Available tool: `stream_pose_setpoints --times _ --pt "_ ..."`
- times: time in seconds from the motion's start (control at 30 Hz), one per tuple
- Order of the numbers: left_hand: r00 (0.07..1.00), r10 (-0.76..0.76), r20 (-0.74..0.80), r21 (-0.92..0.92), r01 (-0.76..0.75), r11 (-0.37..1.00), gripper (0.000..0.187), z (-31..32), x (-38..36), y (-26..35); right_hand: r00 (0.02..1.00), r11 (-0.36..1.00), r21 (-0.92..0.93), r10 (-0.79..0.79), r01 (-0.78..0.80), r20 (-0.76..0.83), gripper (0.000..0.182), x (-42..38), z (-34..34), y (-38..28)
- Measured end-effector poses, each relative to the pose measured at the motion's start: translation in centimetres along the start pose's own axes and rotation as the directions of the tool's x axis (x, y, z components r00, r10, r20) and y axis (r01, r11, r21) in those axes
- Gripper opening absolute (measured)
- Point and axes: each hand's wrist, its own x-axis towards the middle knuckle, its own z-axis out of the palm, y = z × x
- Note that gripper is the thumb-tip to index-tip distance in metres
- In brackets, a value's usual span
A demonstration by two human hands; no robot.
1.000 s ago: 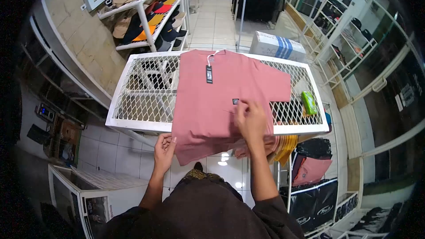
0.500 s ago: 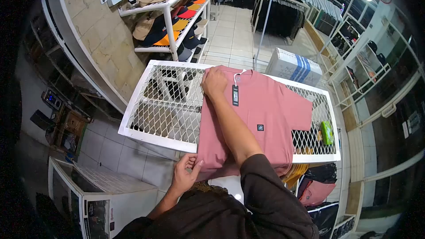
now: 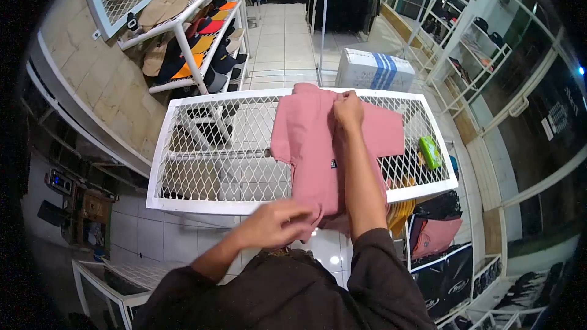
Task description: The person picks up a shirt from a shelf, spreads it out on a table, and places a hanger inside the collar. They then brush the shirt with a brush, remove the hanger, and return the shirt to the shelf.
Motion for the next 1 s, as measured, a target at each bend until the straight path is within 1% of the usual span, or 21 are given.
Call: stream_pose_setpoints --times 0.07,0.1,0.17,0.23,0.3,0.4,0.43,0.47,0.5,0.53,0.57,0.63,0.67,0.7,0.77,0.8,0.83,0.87,0.9,0.97,1.0 --pt "0.999 -0.049 -0.021 0.045 0.049 0.998 0.035 -2.5 2.7 -1.7 0.999 0.999 -0.026 0.031 -0.031 -0.018 0.031 -0.6 -0.2 1.6" --pt "0.996 -0.066 -0.056 0.029 0.067 0.997 0.035 -3.6 4.3 -3.3 0.999 0.995 -0.087 -0.045 0.043 -0.022 0.028 -0.7 0.6 2.9" --pt "0.941 -0.330 -0.078 0.040 0.333 0.942 0.035 -6.5 8.6 -5.2 0.967 0.962 -0.154 -0.241 0.227 -0.078 0.019 -1.1 1.9 5.1" --pt "0.941 -0.119 -0.317 0.360 0.236 0.903 0.038 -7.7 11.7 -12.3 0.959 0.956 -0.179 -0.257 0.233 -0.122 0.018 -1.6 1.9 4.6" --pt "0.900 -0.086 -0.427 0.465 0.300 0.833 0.040 -8.5 14.0 -15.8 0.948 0.952 -0.198 -0.268 0.233 -0.173 0.017 -2.1 1.9 4.2" --pt "0.909 -0.028 -0.416 0.577 0.287 0.765 0.037 -8.2 16.0 -19.5 0.945 0.953 -0.182 -0.276 0.244 -0.178 0.017 -2.0 1.8 4.2" --pt "0.925 0.086 -0.370 0.631 0.183 0.754 0.032 -8.3 16.3 -20.1 0.952 0.956 -0.169 -0.266 0.240 -0.152 0.017 -1.8 1.7 4.2" --pt "0.927 0.086 -0.365 0.630 0.178 0.755 0.032 -8.6 16.7 -20.8 0.959 0.959 -0.157 -0.255 0.235 -0.124 0.017 -1.8 1.7 4.3" --pt "0.901 -0.031 -0.432 0.363 0.205 0.909 0.028 -8.9 17.3 -21.0 0.961 0.961 -0.159 -0.248 0.228 -0.121 0.017 -1.9 1.5 4.4" --pt "0.872 -0.165 -0.461 0.061 0.217 0.974 0.024 -9.4 17.5 -20.6 0.965 0.967 -0.128 -0.234 0.219 -0.120 0.017 -2.0 1.3 4.2" --pt "0.832 -0.355 -0.426 -0.264 0.261 0.928 0.016 -10.6 17.2 -20.2 0.968 0.973 -0.096 -0.222 0.211 -0.119 0.017 -1.9 1.1 4.0" --pt "0.759 -0.224 -0.611 -0.246 0.088 0.965 0.009 -13.6 16.7 -20.4 0.967 0.973 -0.091 -0.223 0.213 -0.124 0.017 -1.6 1.3 4.2" --pt "0.771 -0.092 -0.631 -0.268 -0.105 0.958 0.008 -15.7 16.3 -18.9 0.963 0.971 -0.086 -0.233 0.223 -0.133 0.017 -1.6 1.3 4.4" --pt "0.742 0.025 -0.670 -0.036 -0.066 0.997 0.009 -18.8 15.7 -20.1 0.964 0.969 -0.085 -0.240 0.232 -0.116 0.017 -1.7 1.3 4.6" --pt "0.706 -0.014 -0.709 0.164 0.184 0.969 0.019 -23.7 13.4 -17.2 0.967 0.971 -0.079 -0.234 0.227 -0.100 0.018 -1.5 1.4 4.8" --pt "0.666 -0.009 -0.746 0.323 0.374 0.869 0.025 -26.3 12.2 -16.7 0.967 0.971 -0.074 -0.233 0.227 -0.097 0.018 -1.3 1.4 4.6" --pt "0.662 0.012 -0.749 0.399 0.436 0.806 0.026 -28.4 10.9 -17.0 0.971 0.972 -0.085 -0.225 0.218 -0.086 0.019 -1.3 1.3 4.4" --pt "0.660 0.033 -0.750 0.467 0.493 0.734 0.028 -29.8 9.6 -17.2 0.968 0.970 -0.080 -0.237 0.231 -0.080 0.019 -1.3 1.2 4.3" --pt "0.649 0.037 -0.760 0.463 0.500 0.732 0.028 -30.3 8.4 -17.5 0.974 0.973 -0.084 -0.219 0.213 -0.066 0.020 -1.2 1.2 4.2" --pt "0.768 0.042 -0.639 0.626 0.488 0.608 0.031 -30.2 6.2 -18.9 0.986 0.980 -0.110 -0.169 0.167 -0.007 0.026 -0.8 0.9 4.2" --pt "0.761 0.111 -0.640 0.694 0.510 0.508 0.035 -28.8 5.1 -19.2 0.983 0.978 -0.108 -0.182 0.181 -0.002 0.026 -0.6 0.7 4.1"
